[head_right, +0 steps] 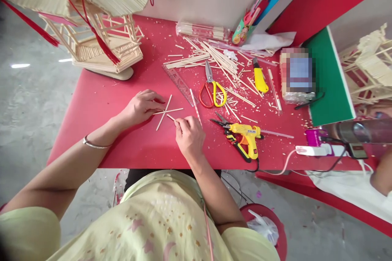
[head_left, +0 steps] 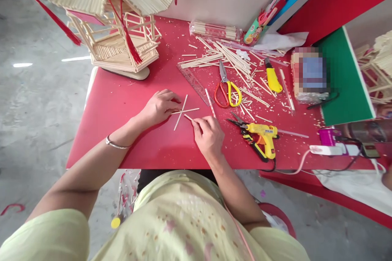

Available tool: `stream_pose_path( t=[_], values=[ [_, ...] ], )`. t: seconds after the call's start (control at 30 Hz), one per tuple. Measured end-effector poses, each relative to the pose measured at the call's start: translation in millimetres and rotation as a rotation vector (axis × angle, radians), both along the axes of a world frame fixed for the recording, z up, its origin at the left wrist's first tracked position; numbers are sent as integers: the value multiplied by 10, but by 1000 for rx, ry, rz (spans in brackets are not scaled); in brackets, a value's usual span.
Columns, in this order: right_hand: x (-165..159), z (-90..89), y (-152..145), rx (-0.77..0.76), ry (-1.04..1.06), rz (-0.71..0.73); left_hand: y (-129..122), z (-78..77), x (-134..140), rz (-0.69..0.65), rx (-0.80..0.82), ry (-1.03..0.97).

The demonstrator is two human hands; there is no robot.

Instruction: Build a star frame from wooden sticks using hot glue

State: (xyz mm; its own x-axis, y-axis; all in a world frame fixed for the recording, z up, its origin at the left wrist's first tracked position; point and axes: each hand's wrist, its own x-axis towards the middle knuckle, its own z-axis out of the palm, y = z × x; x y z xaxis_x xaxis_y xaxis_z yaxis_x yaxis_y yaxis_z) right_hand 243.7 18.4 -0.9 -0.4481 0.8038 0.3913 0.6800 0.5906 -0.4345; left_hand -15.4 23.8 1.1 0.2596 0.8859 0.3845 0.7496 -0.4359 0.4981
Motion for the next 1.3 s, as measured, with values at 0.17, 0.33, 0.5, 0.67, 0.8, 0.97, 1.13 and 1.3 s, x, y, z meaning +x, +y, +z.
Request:
stream_pose_path(
  t=[0.17,0.33,0.5,0.67,0.8,0.97,1.13,1.3],
  values=[
    [-26,18,8,-8,-14,13,5,-41,-40,-4,-13,-16],
    [-28,15,-2,-7,-7,-26,3,-72,-105,-5,6,-30],
    [-26,4,19,-4,-30,-17,-3,-59,-96,5,3,-29],
    [-1,-11,68,-31,-9,9,-17,-61,-86,11,-21,-11],
    [10,-19,77,-34,17,16,-14,-82,-102,-6,-12,-26],
    [-26,-14,30,-45,-2,26,29,-110,-133,-31,-1,-69],
    [-80,0,-48,-46,-35,17,76,-101,-150,-76,1,-111],
    [-106,12,-115,-47,-59,0,141,-102,-176,-118,-2,-124]
  ],
)
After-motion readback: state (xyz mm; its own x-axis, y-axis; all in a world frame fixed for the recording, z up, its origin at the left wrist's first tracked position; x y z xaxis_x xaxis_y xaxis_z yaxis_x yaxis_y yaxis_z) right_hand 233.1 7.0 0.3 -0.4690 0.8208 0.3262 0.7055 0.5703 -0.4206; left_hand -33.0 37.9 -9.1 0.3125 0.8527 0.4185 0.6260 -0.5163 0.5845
